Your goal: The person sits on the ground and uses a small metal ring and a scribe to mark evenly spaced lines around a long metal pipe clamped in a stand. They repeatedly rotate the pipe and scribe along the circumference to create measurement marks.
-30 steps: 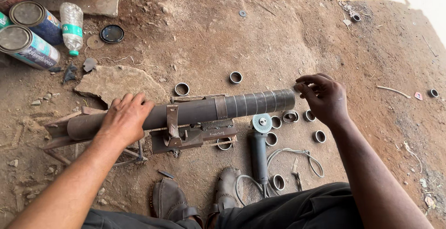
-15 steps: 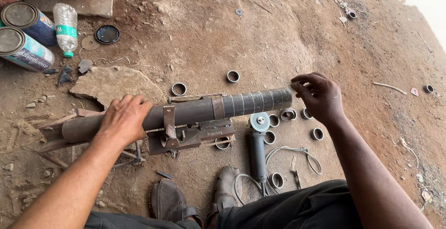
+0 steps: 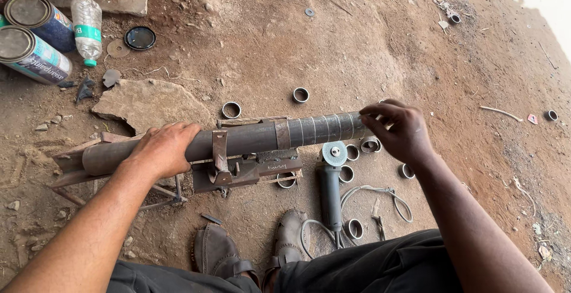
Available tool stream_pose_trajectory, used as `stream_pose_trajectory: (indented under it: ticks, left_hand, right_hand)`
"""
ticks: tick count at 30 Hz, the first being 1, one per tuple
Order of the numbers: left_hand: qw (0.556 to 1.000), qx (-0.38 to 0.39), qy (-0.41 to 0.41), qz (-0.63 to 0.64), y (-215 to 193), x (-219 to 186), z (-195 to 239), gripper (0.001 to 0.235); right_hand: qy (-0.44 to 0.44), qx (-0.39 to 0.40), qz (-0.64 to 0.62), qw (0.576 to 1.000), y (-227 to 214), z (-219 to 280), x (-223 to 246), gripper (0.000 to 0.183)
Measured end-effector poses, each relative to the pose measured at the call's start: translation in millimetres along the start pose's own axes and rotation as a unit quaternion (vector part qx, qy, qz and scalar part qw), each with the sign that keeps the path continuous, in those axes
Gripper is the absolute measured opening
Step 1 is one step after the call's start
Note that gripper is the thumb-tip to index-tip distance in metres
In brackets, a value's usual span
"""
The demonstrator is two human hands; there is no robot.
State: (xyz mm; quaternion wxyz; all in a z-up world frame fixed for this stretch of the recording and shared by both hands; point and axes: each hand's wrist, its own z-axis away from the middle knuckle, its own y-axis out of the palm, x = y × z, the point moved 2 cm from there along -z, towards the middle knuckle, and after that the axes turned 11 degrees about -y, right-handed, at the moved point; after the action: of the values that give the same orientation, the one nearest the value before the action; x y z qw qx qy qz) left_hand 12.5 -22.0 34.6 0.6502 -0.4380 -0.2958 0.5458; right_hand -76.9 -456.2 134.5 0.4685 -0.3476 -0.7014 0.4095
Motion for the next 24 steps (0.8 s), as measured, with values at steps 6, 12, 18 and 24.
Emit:
stream_pose_trajectory:
  ticks: [6, 12, 18, 24]
  left_hand:
    - [1.000, 0.008, 0.000, 0.015, -5, -1, 3, 0.083]
    - [1.000, 0.020, -0.002, 0.002, -4, -2, 2, 0.084]
    - [1.000, 0.020, 0.009, 0.009, -4, 0, 0, 0.083]
    - [0.999, 0.033, 0.005, -0.007, -4, -1, -1, 0.080]
  right_hand:
    - [-0.100, 0.028, -0.034, 0.994, 20, -4, 26, 0.013]
    - [-0.167, 0.002, 0.042, 0.985, 42, -9, 38, 0.013]
    - [-0.163, 0.020, 0.077, 0.983, 55, -6, 39, 0.014]
    - [-0.184, 0.020, 0.090, 0.979, 52, -7, 45, 0.015]
